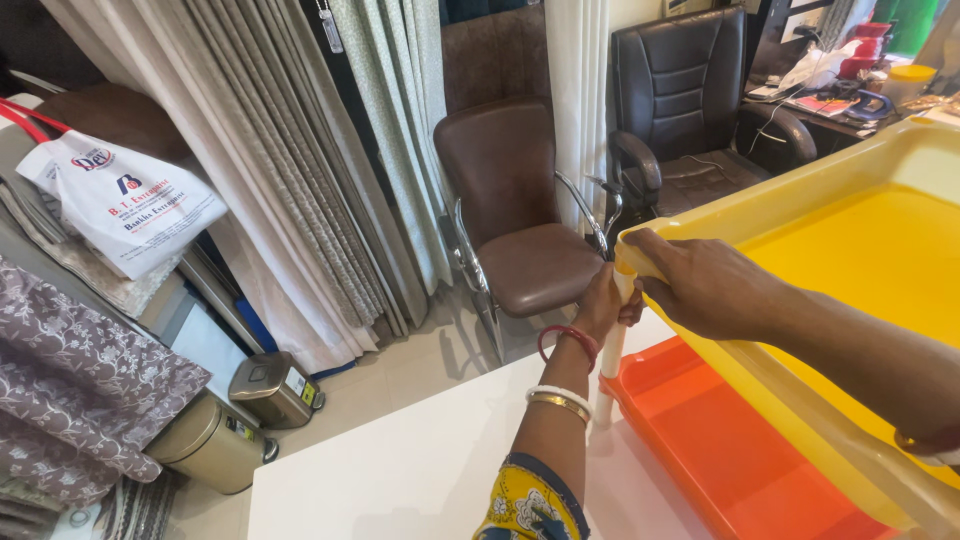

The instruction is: The person assembles a three-tier plastic storage unit by inserting white cylindrical legs into the corners of orange, yellow, and green trays. They align and press each leg into place, then stack the trays to form a vertical unit.

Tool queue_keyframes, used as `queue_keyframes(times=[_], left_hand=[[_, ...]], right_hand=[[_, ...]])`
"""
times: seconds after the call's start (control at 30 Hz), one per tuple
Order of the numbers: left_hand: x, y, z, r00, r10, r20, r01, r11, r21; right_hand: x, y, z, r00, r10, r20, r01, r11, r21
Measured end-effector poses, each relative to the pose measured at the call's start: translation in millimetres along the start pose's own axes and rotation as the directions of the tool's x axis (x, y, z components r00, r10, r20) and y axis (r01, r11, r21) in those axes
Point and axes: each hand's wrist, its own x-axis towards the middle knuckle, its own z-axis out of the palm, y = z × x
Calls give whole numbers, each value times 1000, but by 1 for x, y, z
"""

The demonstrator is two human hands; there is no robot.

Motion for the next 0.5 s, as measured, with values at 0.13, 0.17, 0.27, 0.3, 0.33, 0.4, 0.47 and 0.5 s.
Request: queue_keyframes(times=[0.13, 0.17, 0.27, 0.3, 0.33, 0.4, 0.47, 0.5], left_hand=[[-12, 0, 37, 895, 234, -380, -186, 970, 159], [-17, -3, 50, 821, 319, -473, -218, 941, 258], [-31, -14, 80, 634, 520, -572, -251, 838, 485], [-32, -15, 84, 582, 578, -572, -254, 797, 548], [-30, -16, 83, 582, 569, -581, -173, 785, 595], [-23, -15, 74, 579, 552, -600, -8, 740, 673], [-17, -16, 63, 533, 757, -377, 85, 396, 914], [-13, -18, 60, 523, 819, -234, 133, 192, 972]], right_hand=[[2, 1, -1, 999, -38, -17, 38, 999, 5], [3, 1, -1, 999, -36, -17, 37, 999, 12], [0, 4, 1, 999, -34, -19, 35, 999, 19], [1, 5, 0, 999, -35, -22, 36, 999, 19], [-1, 6, 1, 998, -54, -36, 55, 998, 17], [-1, 6, 3, 994, -91, -68, 92, 996, 13], [0, 5, 2, 994, -88, -62, 89, 996, 18], [0, 6, 2, 994, -86, -60, 87, 996, 20]])
